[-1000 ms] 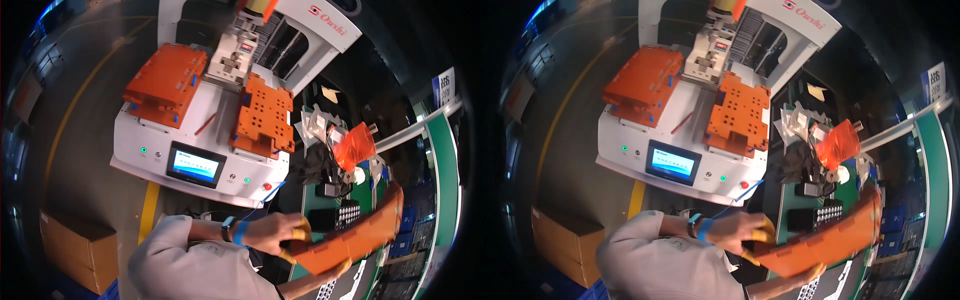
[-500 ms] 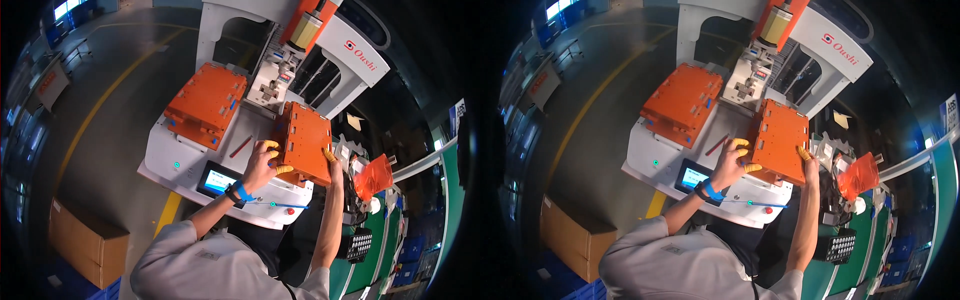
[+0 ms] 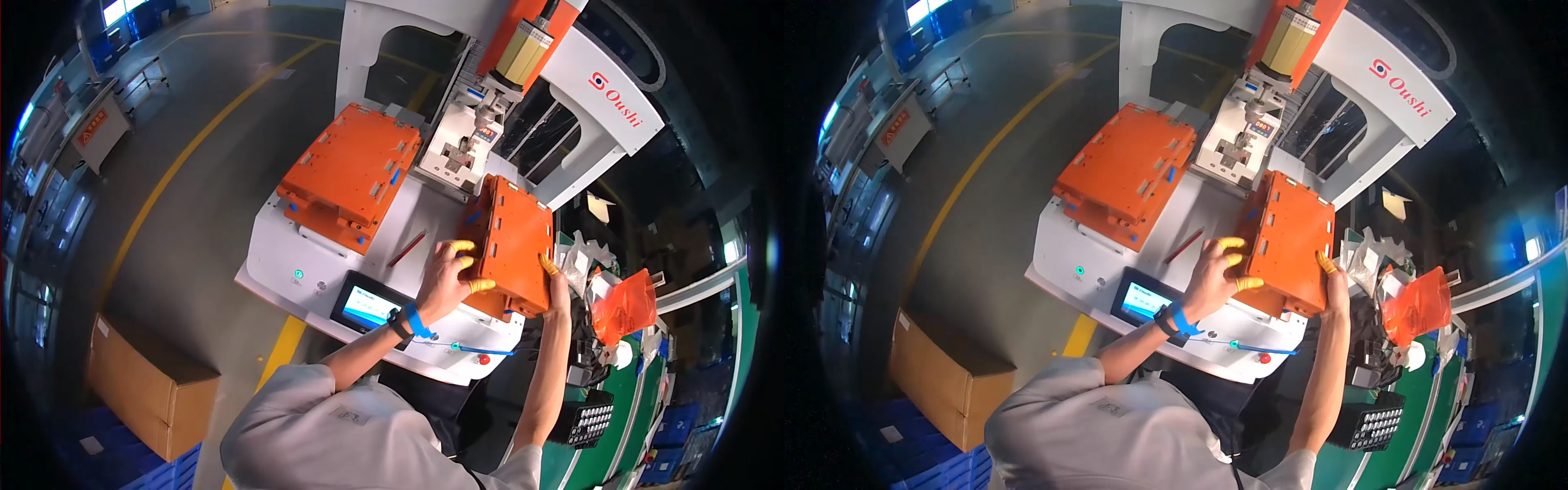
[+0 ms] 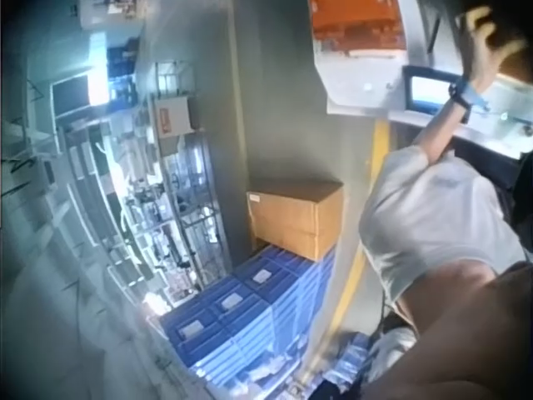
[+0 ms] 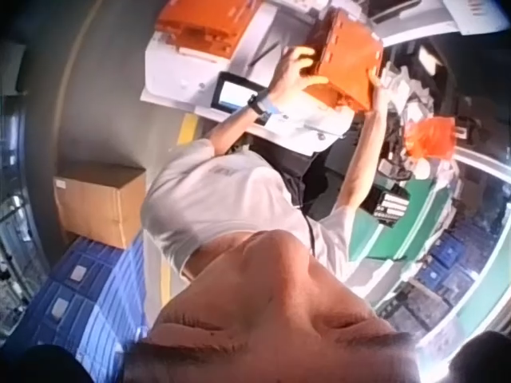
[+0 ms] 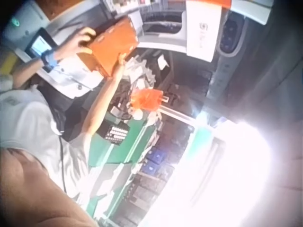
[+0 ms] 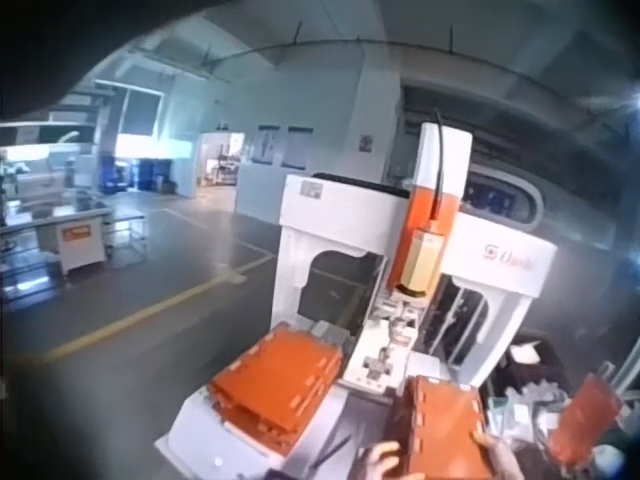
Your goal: Manual assembly of LED light modules into specialized fixtures and placement into storage trays.
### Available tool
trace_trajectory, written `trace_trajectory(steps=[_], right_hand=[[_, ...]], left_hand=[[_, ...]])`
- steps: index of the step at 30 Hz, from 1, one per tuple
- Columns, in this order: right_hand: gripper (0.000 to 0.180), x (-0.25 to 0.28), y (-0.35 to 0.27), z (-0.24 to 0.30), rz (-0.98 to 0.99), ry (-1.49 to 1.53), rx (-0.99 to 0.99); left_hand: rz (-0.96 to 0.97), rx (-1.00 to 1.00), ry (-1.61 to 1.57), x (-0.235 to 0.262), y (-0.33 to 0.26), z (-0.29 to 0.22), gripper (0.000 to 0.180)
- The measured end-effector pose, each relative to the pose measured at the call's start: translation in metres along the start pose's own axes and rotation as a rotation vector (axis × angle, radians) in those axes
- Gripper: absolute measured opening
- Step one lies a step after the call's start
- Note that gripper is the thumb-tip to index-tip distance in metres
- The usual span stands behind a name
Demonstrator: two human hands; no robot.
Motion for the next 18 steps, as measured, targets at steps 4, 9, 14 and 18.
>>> trace_trajectory(steps=[4,9,14,18], right_hand=[[0.027,-0.003,0.009,0.001,-0.036,-0.055,-0.005],[0.028,0.022,0.025,-0.001,-0.038,-0.300,-0.048],[0.033,0.025,0.021,-0.001,0.033,-0.117,-0.007],[0.035,0.018,0.005,0.001,0.032,-0.115,0.016]], left_hand=[[-0.002,-0.007,0.029,0.001,0.004,0.009,0.053],[0.020,0.024,0.040,-0.005,-0.006,0.017,0.052],[0.001,0.011,0.062,-0.003,-0.006,0.013,0.051],[-0.011,0.018,0.097,0.001,-0.006,0.011,0.050]])
Point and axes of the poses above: each hand's wrist, its own y-axis towards the middle knuckle, its own x-axis out of the back of the hand, z = x × y, the point moved 9 cm from there along y, towards the middle knuckle, and after that the axes turned 10 degrees about -x, right-handed, at the moved point
